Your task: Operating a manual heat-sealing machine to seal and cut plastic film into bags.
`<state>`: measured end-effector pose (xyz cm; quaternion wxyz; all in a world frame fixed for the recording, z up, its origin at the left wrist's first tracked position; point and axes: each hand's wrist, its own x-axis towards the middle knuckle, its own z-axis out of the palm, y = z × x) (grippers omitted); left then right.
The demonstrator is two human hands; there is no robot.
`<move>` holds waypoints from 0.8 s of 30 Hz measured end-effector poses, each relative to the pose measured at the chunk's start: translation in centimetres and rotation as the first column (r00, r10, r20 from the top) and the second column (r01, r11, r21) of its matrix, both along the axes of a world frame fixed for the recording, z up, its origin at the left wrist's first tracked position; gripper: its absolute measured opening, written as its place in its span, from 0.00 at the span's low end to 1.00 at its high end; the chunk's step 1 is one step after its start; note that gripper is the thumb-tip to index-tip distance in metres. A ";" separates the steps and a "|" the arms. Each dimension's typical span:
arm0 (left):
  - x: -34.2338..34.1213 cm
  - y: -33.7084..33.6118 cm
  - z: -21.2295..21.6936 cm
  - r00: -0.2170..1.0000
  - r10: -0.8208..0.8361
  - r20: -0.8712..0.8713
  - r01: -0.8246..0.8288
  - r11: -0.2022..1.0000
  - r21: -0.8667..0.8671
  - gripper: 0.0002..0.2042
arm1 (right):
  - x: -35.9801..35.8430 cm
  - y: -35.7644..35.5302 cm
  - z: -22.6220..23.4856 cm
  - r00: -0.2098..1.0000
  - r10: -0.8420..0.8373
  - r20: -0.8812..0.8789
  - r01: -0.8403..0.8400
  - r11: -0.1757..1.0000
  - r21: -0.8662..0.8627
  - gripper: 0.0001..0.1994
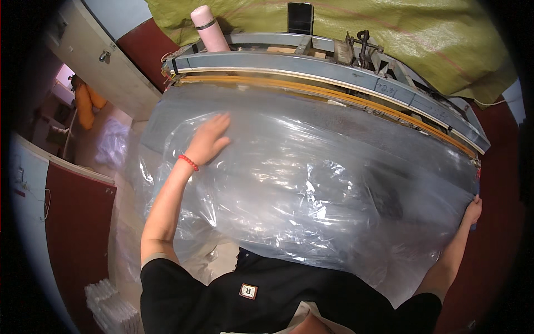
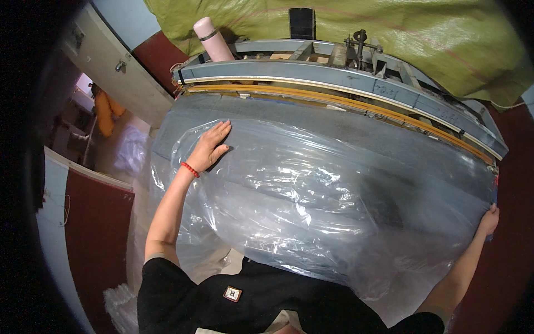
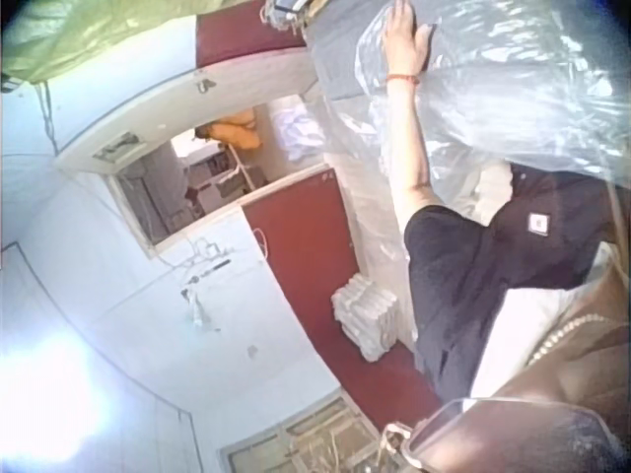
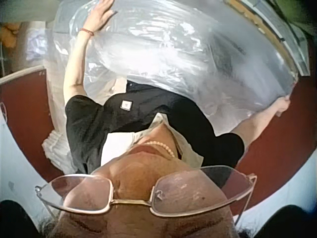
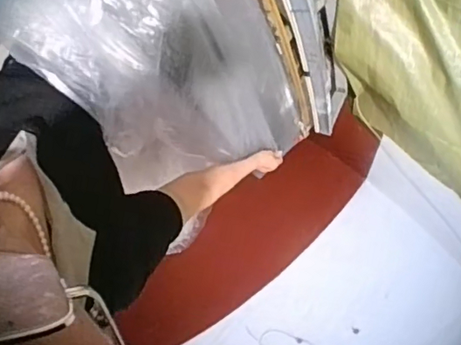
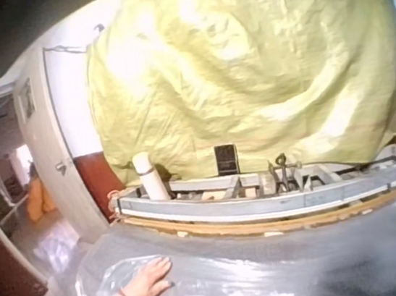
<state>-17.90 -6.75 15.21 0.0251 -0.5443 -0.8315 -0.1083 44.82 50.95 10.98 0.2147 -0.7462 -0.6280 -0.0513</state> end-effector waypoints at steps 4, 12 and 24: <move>-2.0 1.1 -0.5 0.999 -0.029 -0.024 0.032 0.991 0.130 0.16 | 1.7 1.6 -1.3 0.996 0.039 -0.085 -0.032 0.996 0.077 0.20; -2.6 6.0 -1.4 0.946 0.322 -0.027 -0.300 0.908 0.293 0.10 | 7.2 1.5 -0.1 0.455 0.396 -0.797 -0.291 0.912 0.288 0.20; -2.2 6.9 -0.5 0.951 0.127 -0.283 -0.013 0.927 0.374 0.07 | 7.9 -2.1 2.7 0.330 0.322 -0.887 -0.181 0.944 0.275 0.19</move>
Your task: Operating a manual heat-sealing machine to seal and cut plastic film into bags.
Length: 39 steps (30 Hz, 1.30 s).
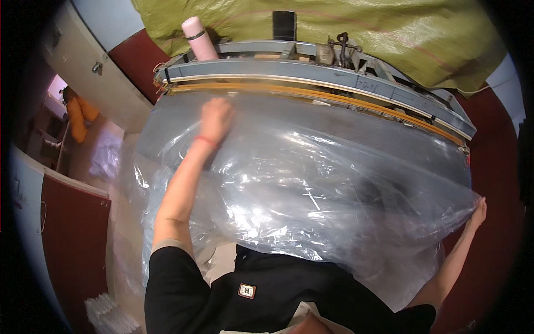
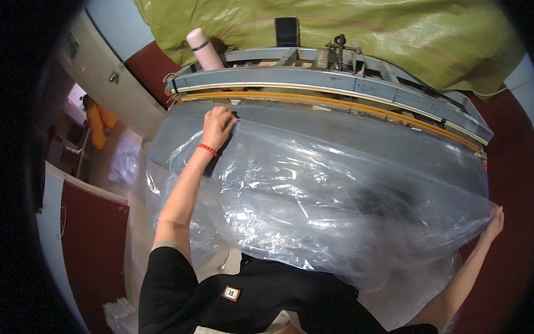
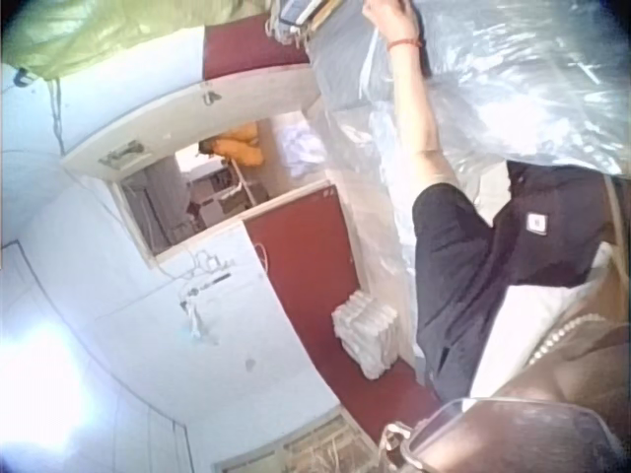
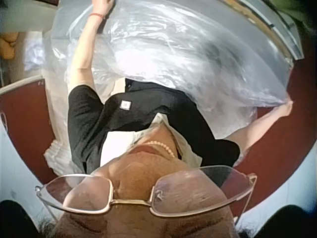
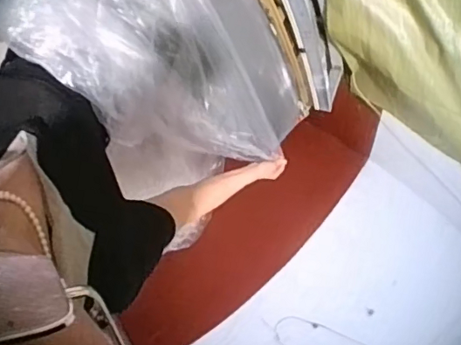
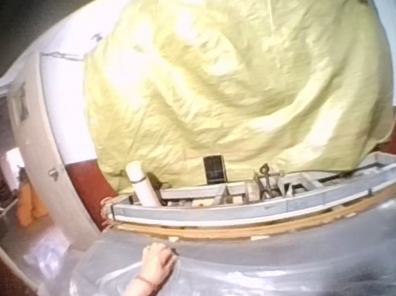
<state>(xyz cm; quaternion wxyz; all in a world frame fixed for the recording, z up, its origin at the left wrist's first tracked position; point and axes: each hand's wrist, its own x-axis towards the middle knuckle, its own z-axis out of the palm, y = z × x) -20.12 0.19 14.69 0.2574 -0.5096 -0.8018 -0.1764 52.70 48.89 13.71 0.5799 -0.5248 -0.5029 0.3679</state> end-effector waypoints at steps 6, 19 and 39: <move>-4.6 0.0 -1.7 0.892 0.286 0.350 -0.391 0.876 0.282 0.05 | -9.2 3.1 0.5 0.954 -0.225 0.197 0.151 0.931 0.331 0.14; -16.2 0.9 -6.1 0.748 -0.082 0.659 -0.480 0.619 0.621 0.07 | -25.2 7.3 -3.9 0.997 -0.059 0.059 0.044 0.971 0.235 0.08; -13.4 -0.7 -2.7 0.443 -0.338 0.830 -0.564 0.615 0.551 0.01 | -23.5 3.7 0.1 0.991 0.059 0.121 -0.077 0.986 0.146 0.14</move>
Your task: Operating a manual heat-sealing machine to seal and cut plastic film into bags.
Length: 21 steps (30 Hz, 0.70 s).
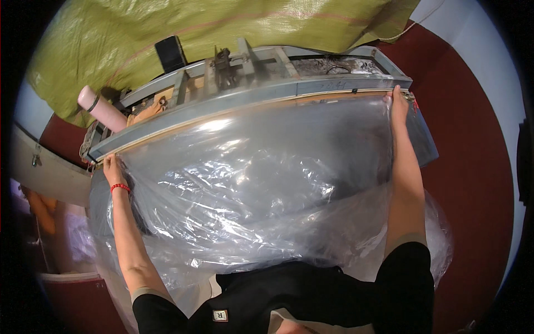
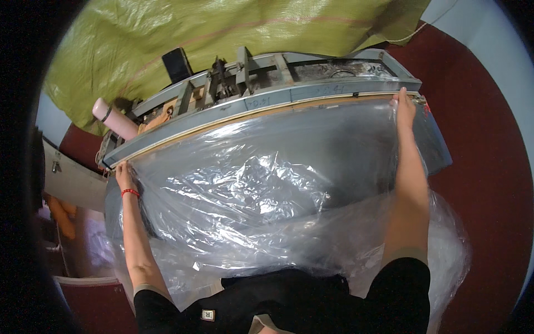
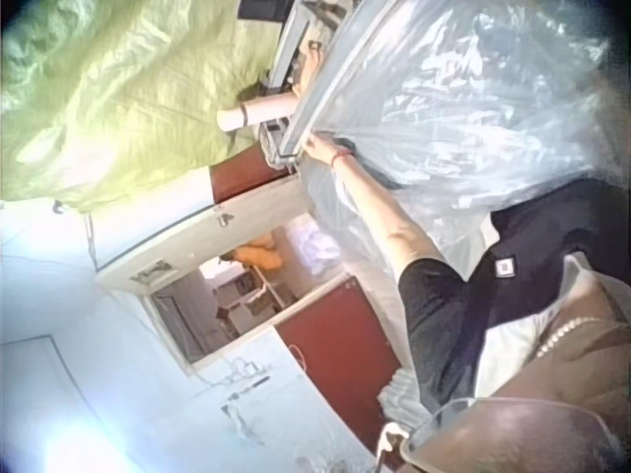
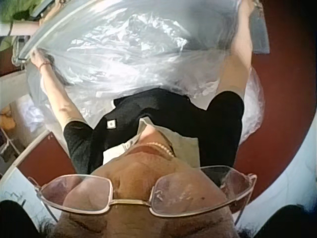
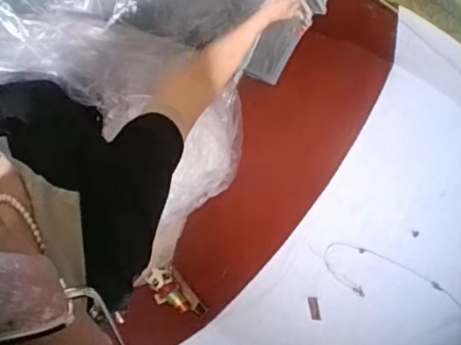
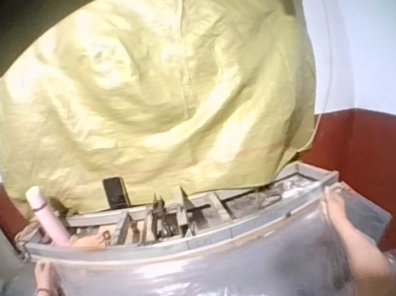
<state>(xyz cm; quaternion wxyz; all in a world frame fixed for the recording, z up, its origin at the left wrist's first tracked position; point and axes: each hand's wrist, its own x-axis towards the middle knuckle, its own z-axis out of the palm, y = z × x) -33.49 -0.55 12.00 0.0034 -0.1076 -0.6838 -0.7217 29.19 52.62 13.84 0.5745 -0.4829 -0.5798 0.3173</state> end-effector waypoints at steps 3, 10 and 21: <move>4.0 -1.2 2.9 0.965 -0.191 -0.180 0.164 0.975 -0.151 0.01 | 4.0 -1.7 1.2 0.930 -0.107 0.351 0.002 0.958 0.288 0.13; 16.6 -3.0 9.1 0.832 -0.458 -0.313 0.418 0.889 -0.188 0.02 | 5.4 -8.6 6.8 0.496 -0.806 0.324 0.487 0.567 0.664 0.13; 23.0 -7.8 13.7 0.649 -0.593 -0.478 0.385 0.797 -0.466 0.05 | -30.0 -36.0 8.8 0.480 0.705 0.522 -0.860 0.259 0.440 0.15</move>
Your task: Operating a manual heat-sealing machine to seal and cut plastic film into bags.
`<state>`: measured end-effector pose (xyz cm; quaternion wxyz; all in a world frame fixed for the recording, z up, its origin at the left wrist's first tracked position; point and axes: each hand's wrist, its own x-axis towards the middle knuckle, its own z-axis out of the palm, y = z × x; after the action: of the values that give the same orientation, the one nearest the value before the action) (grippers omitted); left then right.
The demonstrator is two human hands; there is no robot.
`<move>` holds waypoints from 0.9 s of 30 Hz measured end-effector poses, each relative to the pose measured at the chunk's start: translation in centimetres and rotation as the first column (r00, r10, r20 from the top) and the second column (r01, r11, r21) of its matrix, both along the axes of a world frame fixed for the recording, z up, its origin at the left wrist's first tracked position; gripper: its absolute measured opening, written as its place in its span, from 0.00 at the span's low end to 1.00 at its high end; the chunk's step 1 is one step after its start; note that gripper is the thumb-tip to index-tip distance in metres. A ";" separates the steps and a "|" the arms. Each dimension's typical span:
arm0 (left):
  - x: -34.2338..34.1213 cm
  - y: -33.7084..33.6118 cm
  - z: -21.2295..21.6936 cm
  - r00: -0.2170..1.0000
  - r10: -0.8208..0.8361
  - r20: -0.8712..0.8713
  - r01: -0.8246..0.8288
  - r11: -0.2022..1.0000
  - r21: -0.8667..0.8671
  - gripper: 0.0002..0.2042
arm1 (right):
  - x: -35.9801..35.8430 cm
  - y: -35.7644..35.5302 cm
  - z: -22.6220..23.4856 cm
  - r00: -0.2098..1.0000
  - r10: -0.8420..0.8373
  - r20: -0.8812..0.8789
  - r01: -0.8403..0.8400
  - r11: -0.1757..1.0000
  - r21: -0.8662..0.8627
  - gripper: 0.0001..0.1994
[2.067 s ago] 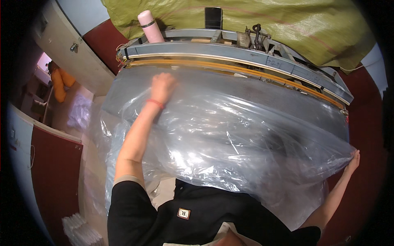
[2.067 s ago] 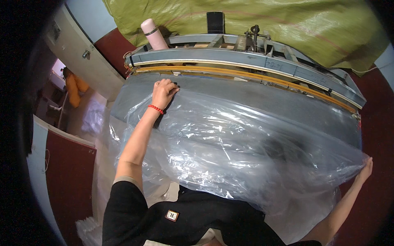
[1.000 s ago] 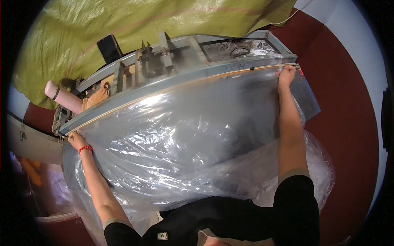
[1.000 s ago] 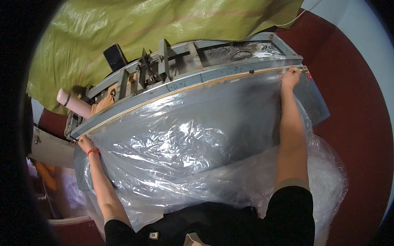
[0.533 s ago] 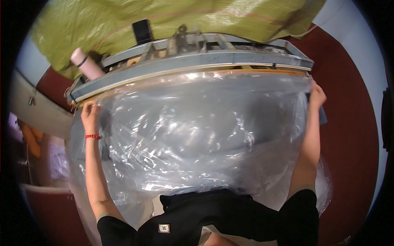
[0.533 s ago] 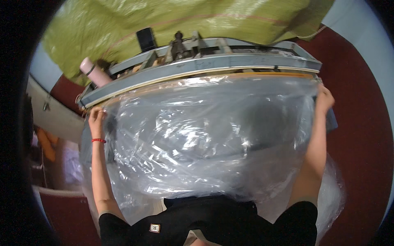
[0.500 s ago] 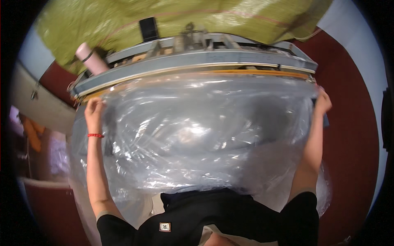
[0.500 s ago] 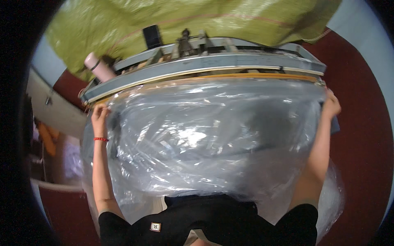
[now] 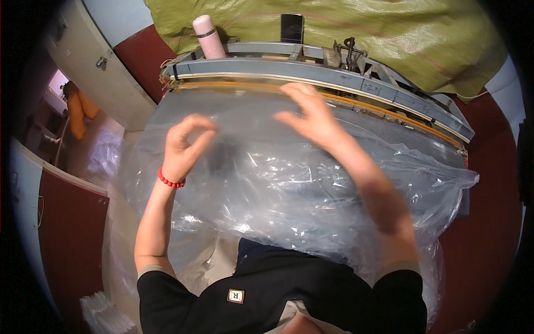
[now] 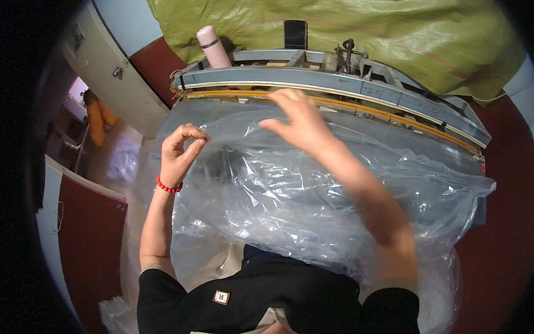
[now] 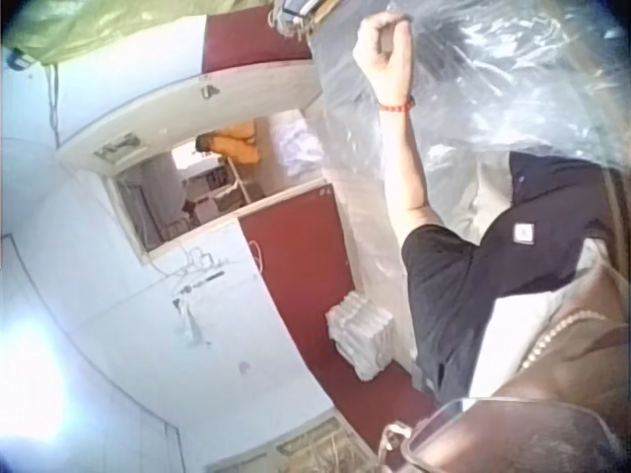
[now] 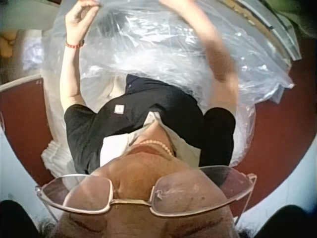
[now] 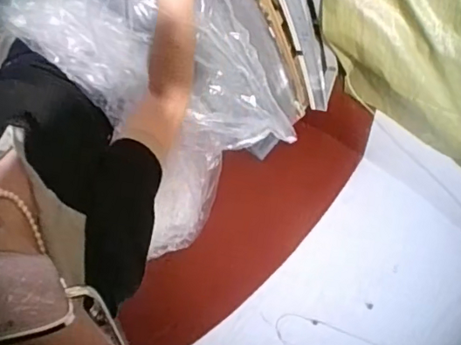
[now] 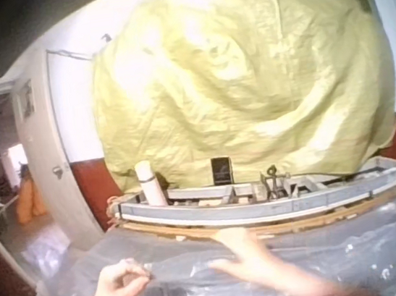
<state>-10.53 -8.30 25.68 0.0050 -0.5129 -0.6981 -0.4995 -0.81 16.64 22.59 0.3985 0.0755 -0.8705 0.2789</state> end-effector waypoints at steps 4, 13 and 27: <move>0.4 -2.3 0.1 0.991 0.097 0.089 -0.081 0.982 -0.169 0.06 | -2.3 -0.9 -2.3 0.788 0.424 0.447 -0.198 0.861 -0.468 0.10; 2.9 -7.3 -10.5 0.854 -0.307 0.421 0.513 0.634 -0.578 0.07 | 21.9 21.7 -9.0 0.713 -0.571 0.407 0.696 0.648 -0.310 0.08; -21.4 -12.6 2.2 0.228 0.793 -0.565 -0.814 0.473 0.336 0.08 | 64.5 30.1 -10.0 -0.217 -0.911 0.352 0.972 -0.235 -0.008 0.17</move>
<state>-31.94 -20.91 27.91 0.4971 -0.2189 -0.8159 -0.1982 63.70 46.70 12.64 0.3753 -0.7135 -0.5916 -0.0056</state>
